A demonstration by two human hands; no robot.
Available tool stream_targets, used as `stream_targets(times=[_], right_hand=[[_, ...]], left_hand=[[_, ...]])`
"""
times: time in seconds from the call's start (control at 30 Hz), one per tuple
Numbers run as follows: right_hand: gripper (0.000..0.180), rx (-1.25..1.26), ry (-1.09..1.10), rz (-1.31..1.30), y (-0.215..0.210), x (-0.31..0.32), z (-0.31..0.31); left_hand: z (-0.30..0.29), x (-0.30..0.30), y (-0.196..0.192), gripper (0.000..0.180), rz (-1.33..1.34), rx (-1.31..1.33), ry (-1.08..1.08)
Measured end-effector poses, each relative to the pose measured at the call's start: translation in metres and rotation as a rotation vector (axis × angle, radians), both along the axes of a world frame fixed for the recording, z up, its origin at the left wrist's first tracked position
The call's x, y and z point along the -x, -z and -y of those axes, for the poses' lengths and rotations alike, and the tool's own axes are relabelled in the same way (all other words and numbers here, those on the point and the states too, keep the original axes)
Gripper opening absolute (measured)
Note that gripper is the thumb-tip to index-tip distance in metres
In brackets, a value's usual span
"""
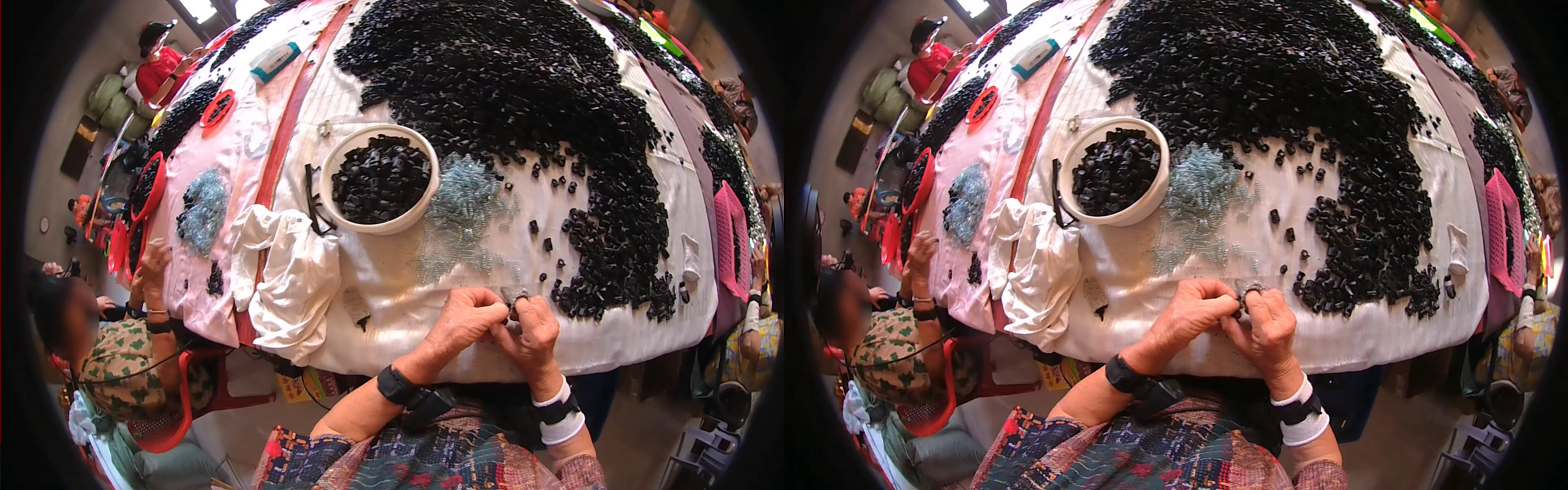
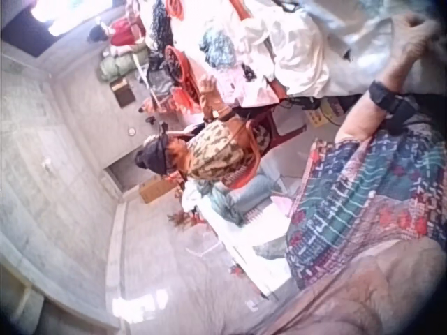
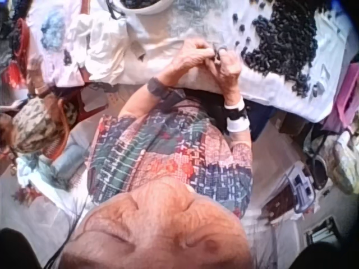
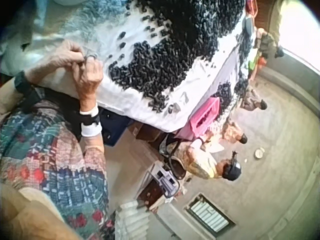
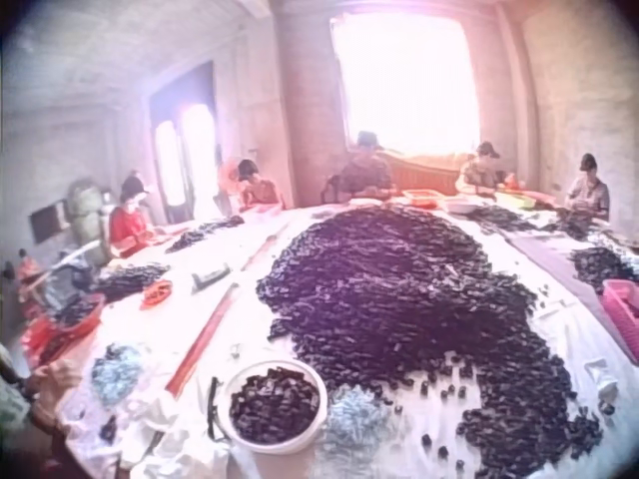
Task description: The recorder is sitting at a large table in a factory setting, sorting and assembling small black components with their hands.
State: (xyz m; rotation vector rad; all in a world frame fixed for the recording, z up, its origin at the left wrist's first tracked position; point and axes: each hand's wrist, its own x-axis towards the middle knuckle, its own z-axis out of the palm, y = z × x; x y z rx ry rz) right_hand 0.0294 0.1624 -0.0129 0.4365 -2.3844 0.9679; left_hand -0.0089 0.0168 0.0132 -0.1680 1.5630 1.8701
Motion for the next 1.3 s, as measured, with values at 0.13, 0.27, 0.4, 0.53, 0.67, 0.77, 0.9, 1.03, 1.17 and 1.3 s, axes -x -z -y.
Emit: stream_targets(times=[0.13,0.27,0.4,0.53,0.67,0.77,0.9,1.03,1.17,1.3], right_hand=[[0.035,0.016,-0.006,0.013,-0.002,0.004,0.002],[0.035,0.032,0.031,0.014,-0.005,0.004,0.002],[0.036,0.045,0.029,-0.002,-0.006,0.003,0.002],[0.037,0.034,0.008,-0.032,-0.002,0.0,0.0],[0.036,0.02,-0.017,-0.047,-0.002,0.004,-0.002],[0.036,0.028,-0.035,-0.024,-0.003,0.002,-0.001],[0.036,0.027,-0.046,-0.03,-0.002,0.004,-0.002],[0.039,0.008,-0.068,-0.037,-0.005,0.007,-0.003],[0.039,-0.028,-0.067,-0.041,-0.008,0.008,-0.009],[0.037,-0.053,-0.063,-0.066,-0.006,0.006,-0.009]], left_hand=[[0.011,0.0,0.004,0.012,0.042,-0.046,0.004],[0.015,0.0,0.008,0.013,0.161,-0.135,-0.082],[0.016,-0.003,0.009,0.015,0.111,-0.147,-0.061],[0.019,-0.005,0.013,0.015,0.122,-0.183,-0.045],[0.02,0.0,0.012,0.014,0.108,-0.183,-0.034],[0.021,-0.004,0.011,0.013,0.13,-0.182,-0.042],[0.021,-0.002,0.011,0.013,0.142,-0.203,-0.042],[0.021,-0.001,0.011,0.014,0.112,-0.156,-0.017],[0.015,-0.004,0.006,0.015,0.106,-0.156,-0.054],[0.009,-0.01,0.003,0.017,-0.007,-0.134,-0.072]])
